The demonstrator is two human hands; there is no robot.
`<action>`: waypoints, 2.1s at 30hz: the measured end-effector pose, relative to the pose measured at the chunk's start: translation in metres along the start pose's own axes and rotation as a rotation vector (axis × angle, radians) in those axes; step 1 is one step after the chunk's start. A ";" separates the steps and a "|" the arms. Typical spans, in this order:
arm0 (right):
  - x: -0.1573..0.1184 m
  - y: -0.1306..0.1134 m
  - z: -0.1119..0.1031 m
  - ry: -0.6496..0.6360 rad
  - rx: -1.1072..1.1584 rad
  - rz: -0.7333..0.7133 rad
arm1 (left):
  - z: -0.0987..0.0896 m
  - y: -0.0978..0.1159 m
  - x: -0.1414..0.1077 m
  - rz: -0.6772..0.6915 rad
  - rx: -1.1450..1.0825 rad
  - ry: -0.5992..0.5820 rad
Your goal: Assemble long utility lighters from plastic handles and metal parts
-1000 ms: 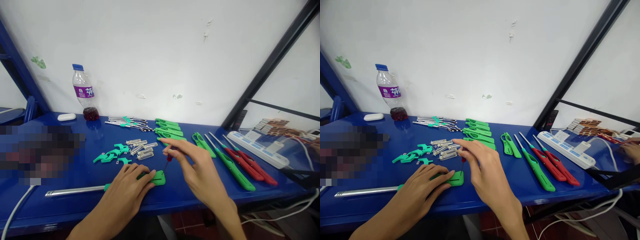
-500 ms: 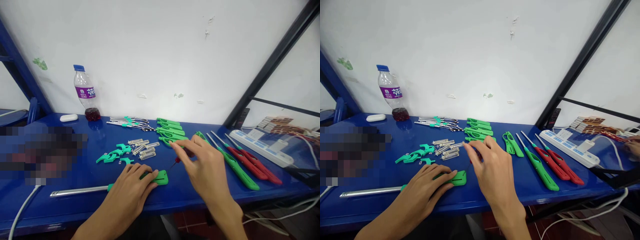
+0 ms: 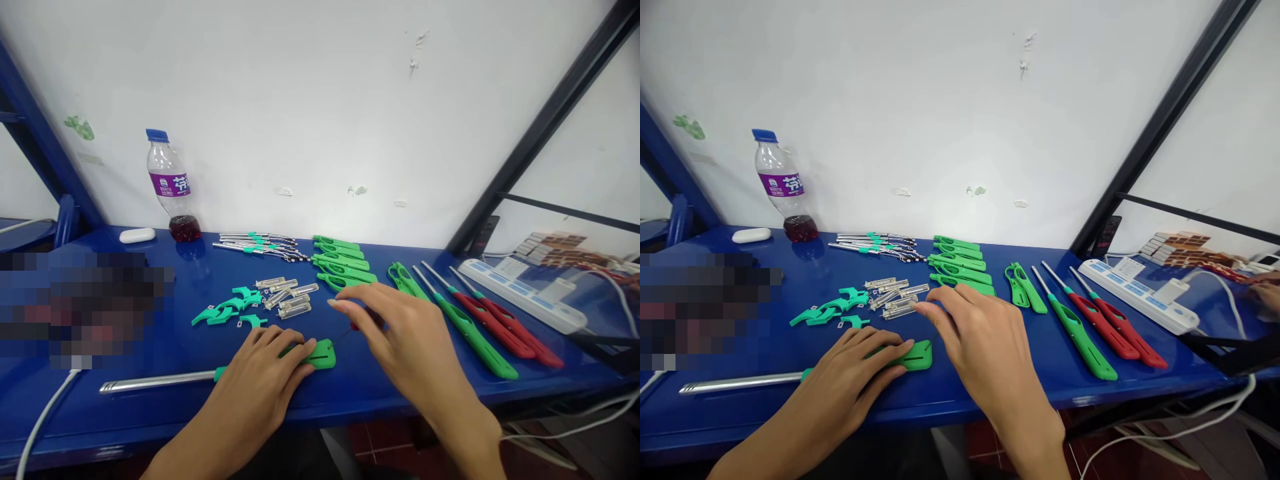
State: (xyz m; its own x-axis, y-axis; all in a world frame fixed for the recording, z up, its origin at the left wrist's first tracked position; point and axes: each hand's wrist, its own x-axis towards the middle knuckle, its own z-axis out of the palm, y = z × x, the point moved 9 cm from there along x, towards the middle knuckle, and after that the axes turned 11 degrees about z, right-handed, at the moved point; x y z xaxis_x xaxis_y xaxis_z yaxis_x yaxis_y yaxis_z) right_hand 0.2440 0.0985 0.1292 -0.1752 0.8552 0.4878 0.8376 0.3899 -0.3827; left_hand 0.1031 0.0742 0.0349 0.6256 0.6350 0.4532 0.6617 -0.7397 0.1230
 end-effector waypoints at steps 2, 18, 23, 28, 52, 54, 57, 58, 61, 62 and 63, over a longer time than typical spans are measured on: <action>-0.003 0.005 -0.001 -0.088 0.074 0.012 | -0.001 0.000 0.000 -0.004 -0.001 0.008; -0.005 -0.007 0.008 -0.289 0.463 -0.112 | 0.001 0.001 0.002 0.003 -0.023 -0.014; -0.004 -0.008 -0.003 -0.197 0.338 -0.111 | 0.001 -0.001 0.001 -0.004 -0.023 -0.017; -0.006 -0.004 -0.001 -0.147 0.117 -0.052 | 0.002 -0.002 0.000 -0.015 -0.028 -0.025; 0.007 0.017 -0.007 -0.093 0.279 0.044 | -0.004 0.001 0.001 -0.021 -0.029 -0.029; 0.008 0.015 -0.008 -0.031 0.231 0.068 | -0.004 0.001 0.002 -0.025 -0.025 -0.036; 0.004 0.007 -0.008 -0.052 0.232 0.036 | -0.003 0.001 0.003 -0.037 -0.033 -0.045; 0.001 0.005 -0.008 -0.076 0.246 0.022 | -0.003 0.001 0.003 -0.041 -0.040 -0.049; -0.004 0.004 -0.008 -0.152 0.296 0.007 | -0.002 0.000 0.004 -0.052 -0.061 -0.064; -0.004 0.006 -0.008 -0.172 0.308 0.012 | -0.002 0.000 0.004 -0.055 -0.066 -0.070; -0.004 0.007 -0.007 -0.185 0.316 0.019 | -0.002 0.000 0.003 -0.056 -0.068 -0.074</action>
State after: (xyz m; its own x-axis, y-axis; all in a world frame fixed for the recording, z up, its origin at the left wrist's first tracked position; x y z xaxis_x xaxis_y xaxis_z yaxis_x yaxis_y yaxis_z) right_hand 0.2547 0.0954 0.1303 -0.2762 0.8991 0.3396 0.6454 0.4353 -0.6277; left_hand 0.1047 0.0755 0.0382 0.6188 0.6888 0.3776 0.6685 -0.7142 0.2072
